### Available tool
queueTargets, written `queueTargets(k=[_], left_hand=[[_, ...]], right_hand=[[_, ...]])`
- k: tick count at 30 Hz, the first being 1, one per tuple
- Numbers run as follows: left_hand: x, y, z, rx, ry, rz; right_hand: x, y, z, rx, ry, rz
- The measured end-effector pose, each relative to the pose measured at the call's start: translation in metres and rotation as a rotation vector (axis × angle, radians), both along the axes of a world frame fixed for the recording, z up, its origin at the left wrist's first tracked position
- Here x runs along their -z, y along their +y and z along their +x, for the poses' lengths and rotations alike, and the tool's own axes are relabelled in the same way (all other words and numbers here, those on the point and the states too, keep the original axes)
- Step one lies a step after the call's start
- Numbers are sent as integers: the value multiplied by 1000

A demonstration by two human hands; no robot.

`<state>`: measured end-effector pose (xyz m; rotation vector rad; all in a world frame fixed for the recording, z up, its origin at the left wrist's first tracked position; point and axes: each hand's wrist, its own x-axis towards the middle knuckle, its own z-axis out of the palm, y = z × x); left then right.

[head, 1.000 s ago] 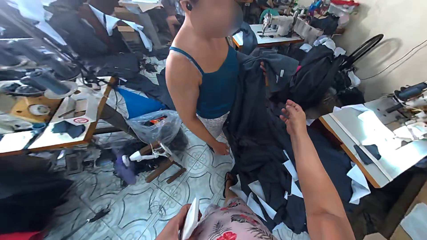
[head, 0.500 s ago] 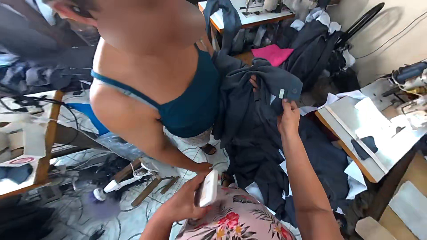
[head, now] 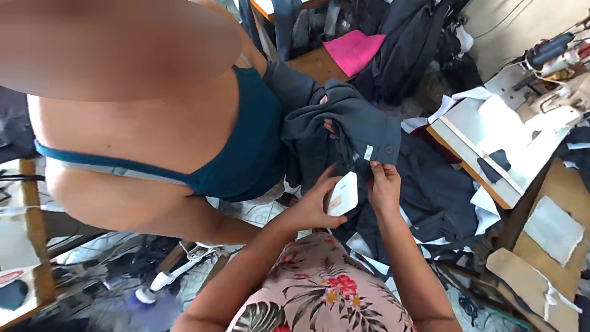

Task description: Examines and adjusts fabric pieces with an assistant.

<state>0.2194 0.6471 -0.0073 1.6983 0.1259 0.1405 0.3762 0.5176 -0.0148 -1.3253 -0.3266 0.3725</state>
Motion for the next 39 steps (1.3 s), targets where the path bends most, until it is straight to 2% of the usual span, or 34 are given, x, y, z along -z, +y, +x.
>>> queueTargets(k=[7,12,16,20,25,28,32,36,39], left_hand=[[5,-4,-13,58,-141,-142],[-11,-8,-9,-95,85,-22],[-1,7,-13,-163,74,-96],[6,16,-29,-107,13,-136],[10,11,-40,-77,32,-99],[14,11,-47,-73,64,-115],[19,13,-59,-97,78,-107],[24,14,-71,-125,73,-169],[30,18,-79,-98,87,-170]], right_hand=[[10,-1,-18,18,-21,-63],[7,-2,-30,-61,-148,-160],[5,-8,-34,-45,-220,-150],[-4,-13,-39,64,-547,-176],[-37,-1,-38,-39,-864,-513],[-35,8,-37,-159,-765,-666],[-17,5,-39,-196,-613,-652],[-8,1,-41,-290,-737,-706],[-12,11,-44,-414,-778,-880]])
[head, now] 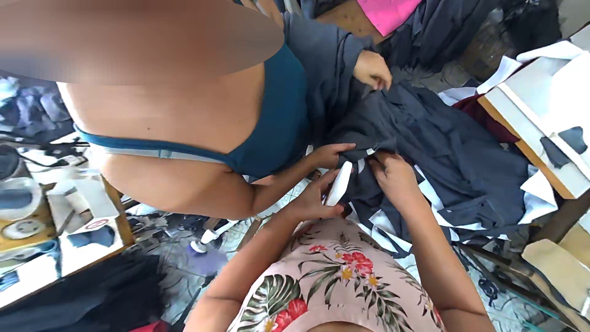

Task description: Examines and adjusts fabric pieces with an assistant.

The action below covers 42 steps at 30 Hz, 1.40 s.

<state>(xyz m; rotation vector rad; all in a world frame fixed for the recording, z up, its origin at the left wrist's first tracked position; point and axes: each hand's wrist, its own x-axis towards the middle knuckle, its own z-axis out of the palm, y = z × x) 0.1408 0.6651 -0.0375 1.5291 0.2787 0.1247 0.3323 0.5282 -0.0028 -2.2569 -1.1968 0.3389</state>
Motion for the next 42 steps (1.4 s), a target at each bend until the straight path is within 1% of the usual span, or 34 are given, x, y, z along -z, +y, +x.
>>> queueTargets(k=[1,3,5,8,9,11,13,15,16,17,19,20,23,25,27,30,32,36,38,39,41,42], left_hand=[[1,0,-3,3,9,9],[-1,2,-8,2,29,28],[-2,4,-12,-11,22,29],[2,9,-15,-54,-44,10],[3,10,-18,-54,-60,5],[8,10,-26,-48,-59,-21],[12,7,-37,-36,1,-55],[14,3,-45,-15,59,-69],[15,2,-48,7,70,-66],[14,1,-49,26,72,-66],[14,0,-52,39,59,-65],[13,0,-54,39,50,-64],[12,0,-59,14,50,-53],[12,-1,-62,-10,58,-41],[12,-1,-63,-21,80,-20],[12,1,-64,-33,123,-15],[15,3,-64,-54,128,-11],[18,8,-59,-97,169,10],[19,9,-51,-104,202,27],[18,9,-48,-109,221,37],[16,10,-39,-130,250,50],[15,11,-36,-141,256,60]], right_hand=[[-3,5,-1,-2,20,-64],[-4,17,-1,-34,85,-108],[7,28,5,-93,174,-45],[34,43,19,-118,391,127],[38,44,20,-144,454,143],[39,42,16,-244,496,78],[38,41,8,-378,442,-60],[54,47,2,-471,407,-201],[63,52,2,-490,437,-269],[72,57,3,-477,489,-303],[87,66,3,-346,581,-281],[93,71,2,-232,629,-225],[113,80,1,178,769,63],[125,83,4,347,824,188],[136,88,8,365,882,279],[142,102,16,304,902,306],[146,114,29,268,919,364],[139,140,53,330,883,384],[127,148,63,388,827,340],[115,149,66,365,789,307],[71,150,68,299,774,249],[54,151,68,274,769,244]])
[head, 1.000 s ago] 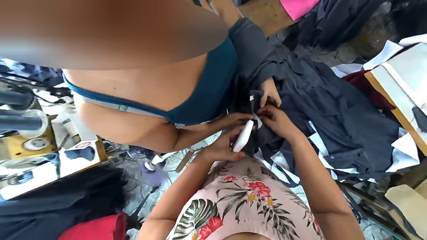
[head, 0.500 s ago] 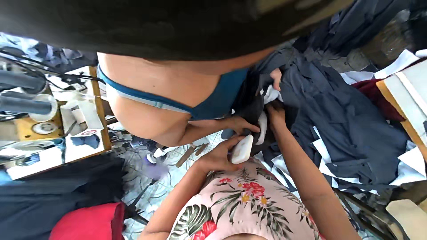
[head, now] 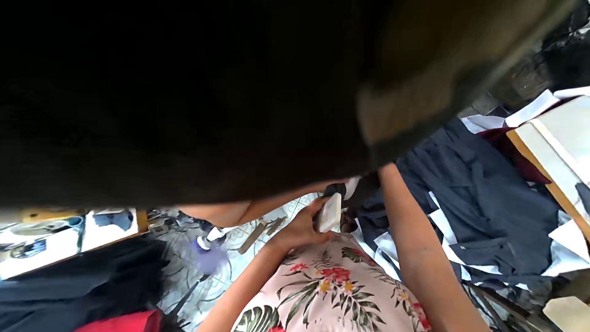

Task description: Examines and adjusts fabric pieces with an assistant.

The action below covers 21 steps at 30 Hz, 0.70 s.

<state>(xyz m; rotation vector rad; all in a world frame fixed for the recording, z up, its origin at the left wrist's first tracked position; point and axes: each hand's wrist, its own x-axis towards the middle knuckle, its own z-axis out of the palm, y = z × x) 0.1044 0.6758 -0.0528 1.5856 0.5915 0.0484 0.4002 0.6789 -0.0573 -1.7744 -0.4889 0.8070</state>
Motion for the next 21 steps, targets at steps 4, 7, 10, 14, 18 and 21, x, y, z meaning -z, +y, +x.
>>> queueTargets(k=[4,7,10,14,18,21], left_hand=[[-3,2,7,-7,46,37],[-2,3,10,5,63,89],[4,4,12,-5,6,106],[9,3,16,-14,-57,116],[13,1,18,-13,-47,180],[14,-2,17,-10,2,247]], right_hand=[[-11,-18,-14,-24,-48,53],[-44,-44,-26,-107,-153,-131],[-8,-64,-25,-78,-464,-195],[-12,-83,-16,112,-407,-47],[-46,-87,-7,355,388,487],[-61,-94,-3,256,596,591]])
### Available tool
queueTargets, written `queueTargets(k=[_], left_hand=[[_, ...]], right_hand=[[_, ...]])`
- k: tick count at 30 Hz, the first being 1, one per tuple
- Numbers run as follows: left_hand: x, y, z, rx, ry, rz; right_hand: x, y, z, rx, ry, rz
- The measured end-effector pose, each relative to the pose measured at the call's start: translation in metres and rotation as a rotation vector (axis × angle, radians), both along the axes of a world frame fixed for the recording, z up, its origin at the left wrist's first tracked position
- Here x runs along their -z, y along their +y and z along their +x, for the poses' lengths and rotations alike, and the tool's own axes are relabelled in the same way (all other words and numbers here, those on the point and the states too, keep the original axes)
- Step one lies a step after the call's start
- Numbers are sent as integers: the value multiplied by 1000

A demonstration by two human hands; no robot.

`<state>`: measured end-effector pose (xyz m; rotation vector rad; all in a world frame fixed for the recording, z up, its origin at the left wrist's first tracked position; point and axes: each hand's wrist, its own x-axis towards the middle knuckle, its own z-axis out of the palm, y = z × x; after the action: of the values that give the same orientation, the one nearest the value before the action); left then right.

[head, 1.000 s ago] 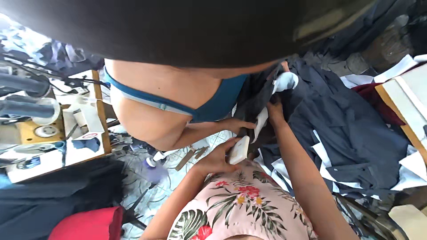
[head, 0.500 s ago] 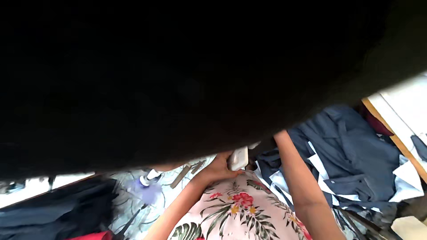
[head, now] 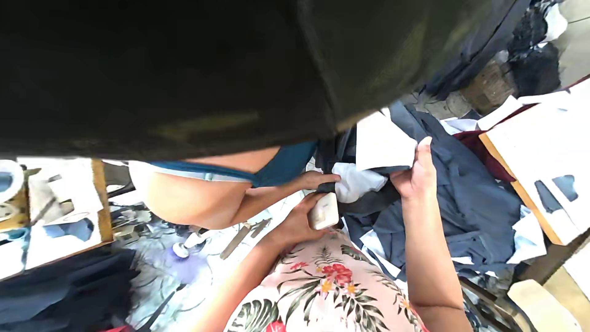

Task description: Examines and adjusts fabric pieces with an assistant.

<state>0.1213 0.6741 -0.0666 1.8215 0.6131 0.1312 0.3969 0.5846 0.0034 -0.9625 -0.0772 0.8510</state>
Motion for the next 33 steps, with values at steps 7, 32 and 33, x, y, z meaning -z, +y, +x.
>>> queueTargets(k=[7,32,33], left_hand=[[0,0,-21,-42,-110,18],[-1,4,-24,-6,-76,-25],[-1,4,-23,-9,-75,-27]], right_hand=[[16,-23,-9,97,-552,-314],[53,-20,6,171,-1511,-382],[52,-19,4,177,-1422,-395]])
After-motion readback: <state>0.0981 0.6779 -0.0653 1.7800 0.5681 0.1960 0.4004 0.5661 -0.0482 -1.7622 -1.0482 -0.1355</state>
